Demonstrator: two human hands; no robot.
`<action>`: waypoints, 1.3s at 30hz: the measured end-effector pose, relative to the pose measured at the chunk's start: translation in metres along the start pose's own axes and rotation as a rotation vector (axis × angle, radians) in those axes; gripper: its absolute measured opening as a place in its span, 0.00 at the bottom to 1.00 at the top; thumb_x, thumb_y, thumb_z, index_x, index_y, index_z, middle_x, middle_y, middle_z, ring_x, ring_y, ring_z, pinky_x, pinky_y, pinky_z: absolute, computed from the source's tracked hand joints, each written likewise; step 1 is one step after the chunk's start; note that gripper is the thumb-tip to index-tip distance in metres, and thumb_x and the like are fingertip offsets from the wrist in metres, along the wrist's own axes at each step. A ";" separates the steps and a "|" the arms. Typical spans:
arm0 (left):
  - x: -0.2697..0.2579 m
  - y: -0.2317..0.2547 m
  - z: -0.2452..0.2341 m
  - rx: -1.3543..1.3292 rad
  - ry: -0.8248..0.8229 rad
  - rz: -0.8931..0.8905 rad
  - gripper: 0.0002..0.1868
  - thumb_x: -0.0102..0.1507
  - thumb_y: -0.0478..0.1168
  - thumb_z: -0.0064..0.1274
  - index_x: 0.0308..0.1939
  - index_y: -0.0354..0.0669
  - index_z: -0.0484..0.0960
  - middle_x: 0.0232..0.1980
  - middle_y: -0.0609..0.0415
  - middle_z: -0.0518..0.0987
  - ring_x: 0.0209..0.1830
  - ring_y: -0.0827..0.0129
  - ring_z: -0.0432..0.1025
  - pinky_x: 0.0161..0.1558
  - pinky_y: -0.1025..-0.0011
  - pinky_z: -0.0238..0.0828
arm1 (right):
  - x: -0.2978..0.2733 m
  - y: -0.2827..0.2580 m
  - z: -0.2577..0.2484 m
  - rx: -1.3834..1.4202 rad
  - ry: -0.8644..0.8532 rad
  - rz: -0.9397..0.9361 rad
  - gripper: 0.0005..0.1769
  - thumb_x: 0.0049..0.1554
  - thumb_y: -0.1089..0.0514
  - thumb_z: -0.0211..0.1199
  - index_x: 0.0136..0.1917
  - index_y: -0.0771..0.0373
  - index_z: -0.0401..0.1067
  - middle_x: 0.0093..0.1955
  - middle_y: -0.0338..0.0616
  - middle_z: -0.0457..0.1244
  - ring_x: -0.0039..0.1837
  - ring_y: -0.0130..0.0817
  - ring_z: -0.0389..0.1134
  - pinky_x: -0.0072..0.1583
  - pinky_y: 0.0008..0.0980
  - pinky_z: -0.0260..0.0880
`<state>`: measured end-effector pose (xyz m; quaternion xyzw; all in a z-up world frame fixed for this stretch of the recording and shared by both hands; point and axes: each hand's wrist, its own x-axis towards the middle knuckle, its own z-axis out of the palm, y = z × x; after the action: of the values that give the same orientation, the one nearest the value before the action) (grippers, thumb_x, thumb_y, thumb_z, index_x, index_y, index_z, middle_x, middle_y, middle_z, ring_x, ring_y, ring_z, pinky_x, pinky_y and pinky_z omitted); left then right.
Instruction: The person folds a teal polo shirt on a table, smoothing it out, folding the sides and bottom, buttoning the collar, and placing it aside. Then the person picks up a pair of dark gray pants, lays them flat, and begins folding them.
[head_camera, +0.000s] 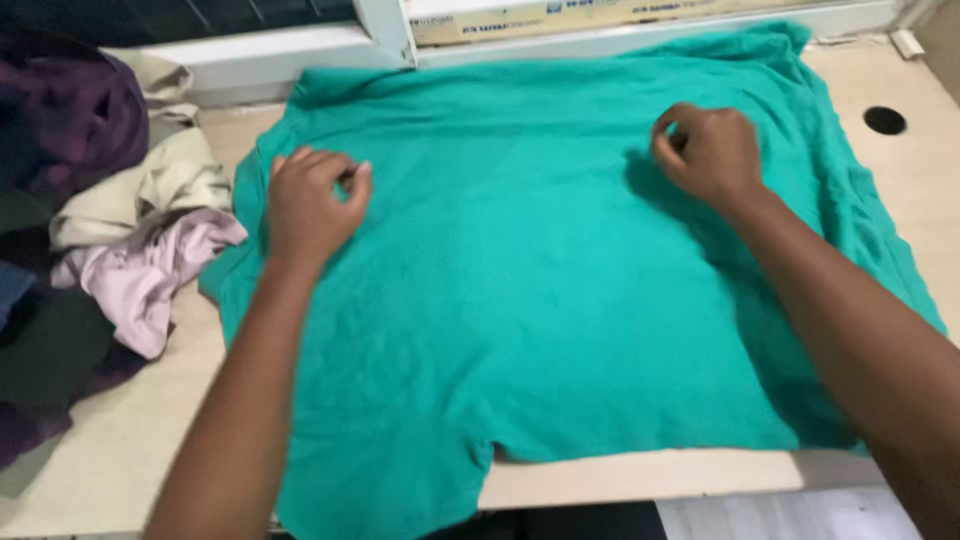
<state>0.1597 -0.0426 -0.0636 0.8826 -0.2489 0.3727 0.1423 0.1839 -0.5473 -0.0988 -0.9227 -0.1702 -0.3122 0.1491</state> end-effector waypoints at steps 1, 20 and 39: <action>-0.007 0.004 -0.014 -0.072 -0.060 -0.047 0.12 0.67 0.42 0.62 0.31 0.40 0.82 0.34 0.52 0.80 0.38 0.57 0.73 0.44 0.58 0.65 | -0.007 -0.011 -0.011 0.075 -0.072 0.029 0.08 0.59 0.54 0.68 0.47 0.60 0.79 0.38 0.51 0.69 0.40 0.46 0.70 0.43 0.44 0.69; -0.171 0.055 -0.168 -0.494 -0.492 -0.385 0.21 0.50 0.25 0.50 0.44 0.43 0.87 0.68 0.52 0.79 0.77 0.57 0.64 0.74 0.57 0.57 | -0.229 -0.017 -0.188 0.145 -0.375 0.457 0.06 0.59 0.61 0.68 0.49 0.65 0.77 0.64 0.43 0.72 0.65 0.41 0.73 0.67 0.41 0.70; -0.203 0.069 -0.194 -0.505 -0.632 -0.535 0.13 0.50 0.44 0.70 0.38 0.50 0.92 0.78 0.57 0.68 0.83 0.60 0.54 0.68 0.54 0.62 | -0.292 -0.010 -0.225 0.231 -0.411 0.331 0.26 0.48 0.55 0.72 0.61 0.56 0.78 0.76 0.44 0.61 0.81 0.41 0.56 0.74 0.46 0.59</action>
<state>-0.1129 0.0517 -0.0748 0.9235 -0.1271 -0.0351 0.3602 -0.1569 -0.6893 -0.1090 -0.9587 -0.0785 -0.0688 0.2648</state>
